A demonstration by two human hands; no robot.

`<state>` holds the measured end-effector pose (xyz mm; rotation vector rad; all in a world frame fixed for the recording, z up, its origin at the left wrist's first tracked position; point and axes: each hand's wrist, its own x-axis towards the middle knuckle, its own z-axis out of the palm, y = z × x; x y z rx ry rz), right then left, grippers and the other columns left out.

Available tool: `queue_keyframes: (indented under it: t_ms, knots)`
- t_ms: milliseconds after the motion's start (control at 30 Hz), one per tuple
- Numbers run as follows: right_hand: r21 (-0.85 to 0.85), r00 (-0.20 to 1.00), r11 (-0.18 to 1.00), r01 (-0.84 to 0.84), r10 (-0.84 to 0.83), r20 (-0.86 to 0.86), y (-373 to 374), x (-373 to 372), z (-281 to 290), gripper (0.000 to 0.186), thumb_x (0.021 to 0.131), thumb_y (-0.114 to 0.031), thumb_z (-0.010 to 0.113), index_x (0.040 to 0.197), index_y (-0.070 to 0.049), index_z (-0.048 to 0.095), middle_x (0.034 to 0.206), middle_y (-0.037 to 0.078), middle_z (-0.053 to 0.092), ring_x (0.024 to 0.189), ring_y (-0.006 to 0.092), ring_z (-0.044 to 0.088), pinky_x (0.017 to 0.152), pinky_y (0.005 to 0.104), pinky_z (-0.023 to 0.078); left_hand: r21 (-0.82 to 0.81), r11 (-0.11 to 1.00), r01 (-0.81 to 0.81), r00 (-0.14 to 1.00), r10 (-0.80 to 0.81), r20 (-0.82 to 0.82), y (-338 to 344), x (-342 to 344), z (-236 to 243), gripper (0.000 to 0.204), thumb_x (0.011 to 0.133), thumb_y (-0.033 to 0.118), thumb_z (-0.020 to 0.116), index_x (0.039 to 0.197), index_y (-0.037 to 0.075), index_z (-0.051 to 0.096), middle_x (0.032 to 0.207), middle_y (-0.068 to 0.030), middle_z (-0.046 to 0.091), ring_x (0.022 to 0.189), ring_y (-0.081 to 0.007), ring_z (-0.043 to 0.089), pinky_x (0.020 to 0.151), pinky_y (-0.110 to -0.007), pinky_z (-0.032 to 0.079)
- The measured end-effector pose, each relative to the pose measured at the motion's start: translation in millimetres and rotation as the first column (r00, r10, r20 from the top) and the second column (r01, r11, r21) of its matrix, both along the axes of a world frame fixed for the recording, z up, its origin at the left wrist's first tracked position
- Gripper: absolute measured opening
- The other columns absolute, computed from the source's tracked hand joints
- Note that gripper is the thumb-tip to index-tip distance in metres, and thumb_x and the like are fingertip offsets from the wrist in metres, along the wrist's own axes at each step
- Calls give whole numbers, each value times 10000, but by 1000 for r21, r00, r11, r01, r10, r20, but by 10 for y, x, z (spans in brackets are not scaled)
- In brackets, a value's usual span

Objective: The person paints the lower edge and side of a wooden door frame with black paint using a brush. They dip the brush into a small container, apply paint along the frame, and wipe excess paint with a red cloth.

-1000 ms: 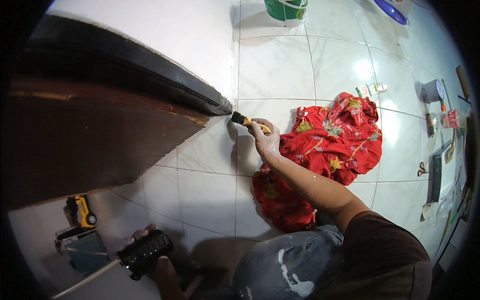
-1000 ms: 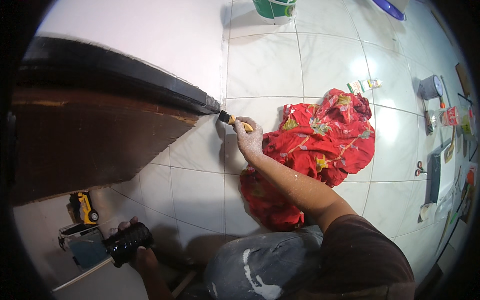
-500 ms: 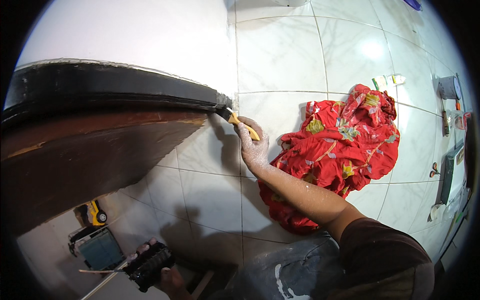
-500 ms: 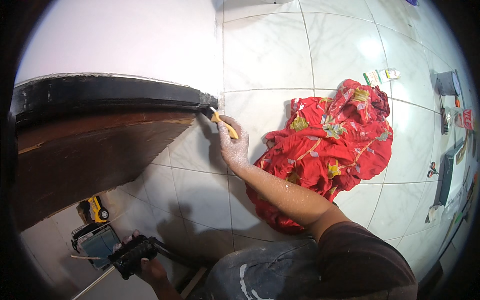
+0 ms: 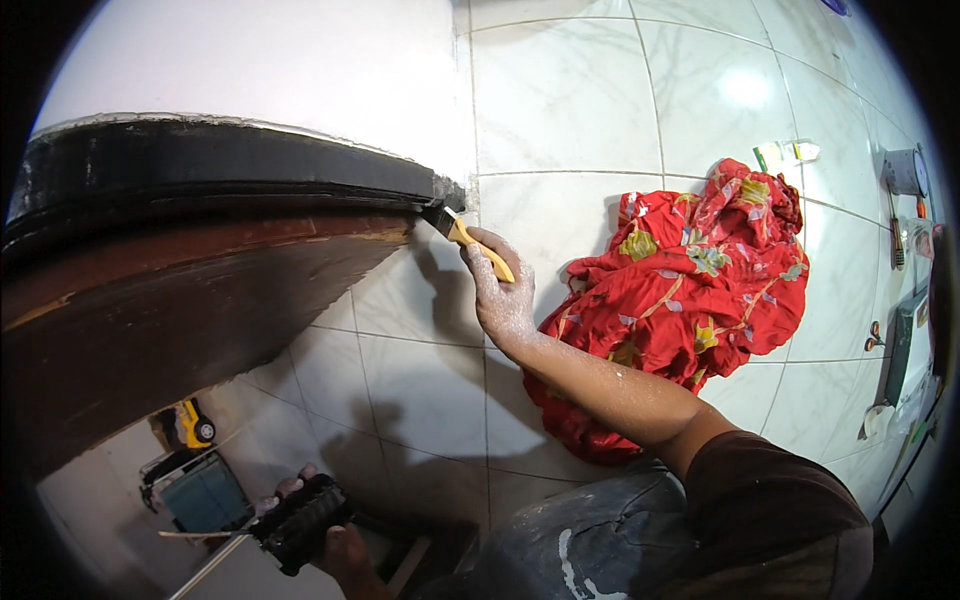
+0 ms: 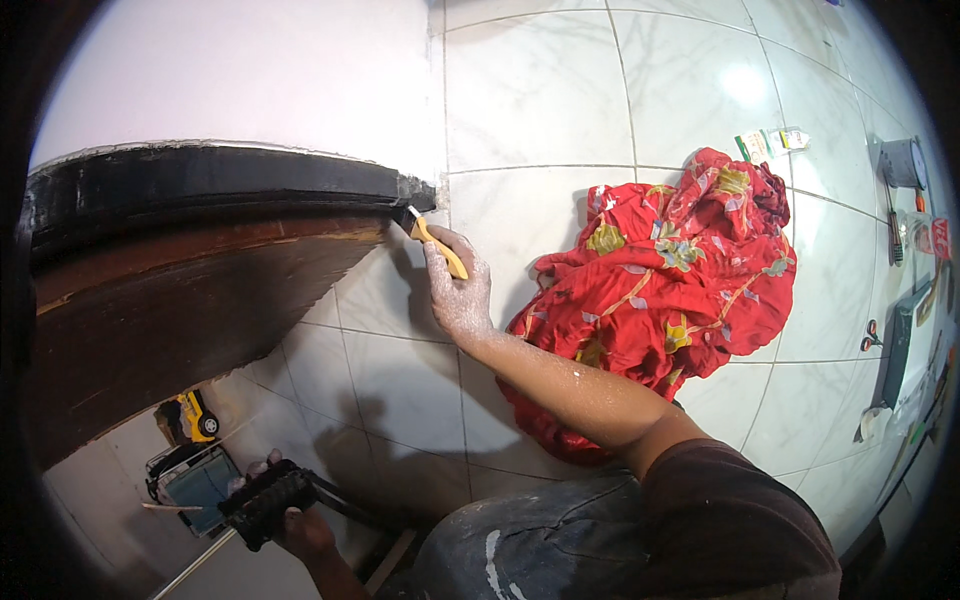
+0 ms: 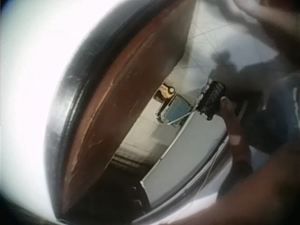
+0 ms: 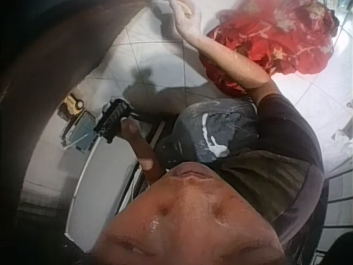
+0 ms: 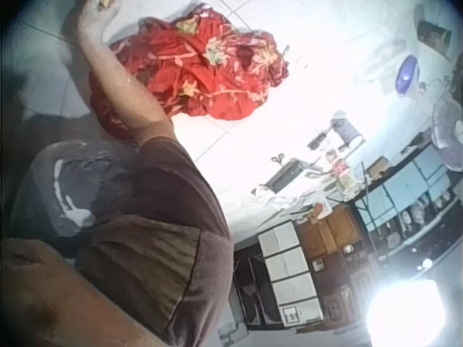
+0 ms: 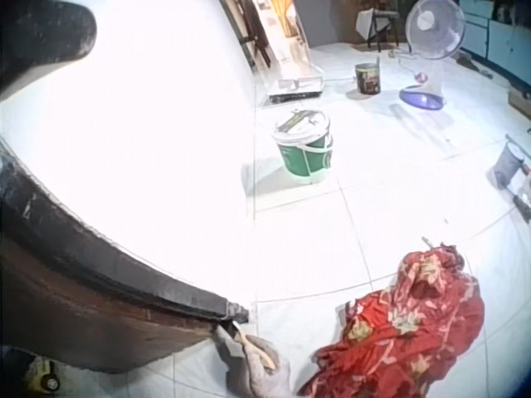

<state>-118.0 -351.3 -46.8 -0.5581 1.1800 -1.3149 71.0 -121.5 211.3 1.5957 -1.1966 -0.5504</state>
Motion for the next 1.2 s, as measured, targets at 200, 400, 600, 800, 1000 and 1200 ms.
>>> queue_keyframes:
  t_ms: [200,400,600,800,1000,1200]
  knots:
    - [25,999,998,50,-50,-8,155,-164,-32,317,1091,-186,655,1307,41,704,1184,142,741,1075,186,685,965,337,539,-21,1000,15,1000,-15,-9,54,27,7,941,863,358,922,1592,160,359,1456,-78,559,1434,-372,517,1275,-551,375]
    - [-60,999,998,25,-27,-29,19,26,80,302,1095,-192,651,1299,24,707,1158,157,742,1029,204,690,936,338,534,-25,998,50,999,-50,10,63,46,-49,910,858,347,927,1566,167,385,1436,-65,566,1402,-331,522,1273,-554,378]
    - [-106,998,993,41,-47,-49,169,-127,16,301,1092,-183,645,1302,24,706,1167,163,741,1063,214,695,959,342,536,-29,999,45,999,-45,10,130,119,-100,900,839,317,916,1549,170,382,1421,-66,562,1386,-297,514,1273,-578,374]
    - [-53,997,996,72,-72,2,28,5,11,315,1092,-210,662,1300,22,709,1147,150,744,1033,196,690,939,336,542,-7,999,31,1000,-31,-2,97,53,-138,910,835,304,903,1552,169,358,1392,-57,555,1360,-282,513,1266,-587,378]
    - [-139,999,990,22,-18,28,106,-109,163,329,1114,-173,644,1353,51,676,1198,141,756,1140,173,719,1007,306,568,-14,999,44,999,-44,9,-4,-1,-150,921,819,327,916,1541,172,366,1360,-57,551,1337,-267,512,1260,-596,380]
    - [-22,999,999,40,-40,-6,107,-118,21,321,1099,-197,655,1319,32,700,1149,143,753,1051,181,696,950,320,549,-14,1000,6,1000,-6,7,21,-21,-127,922,811,330,930,1536,181,378,1362,-52,557,1343,-260,510,1262,-589,379]
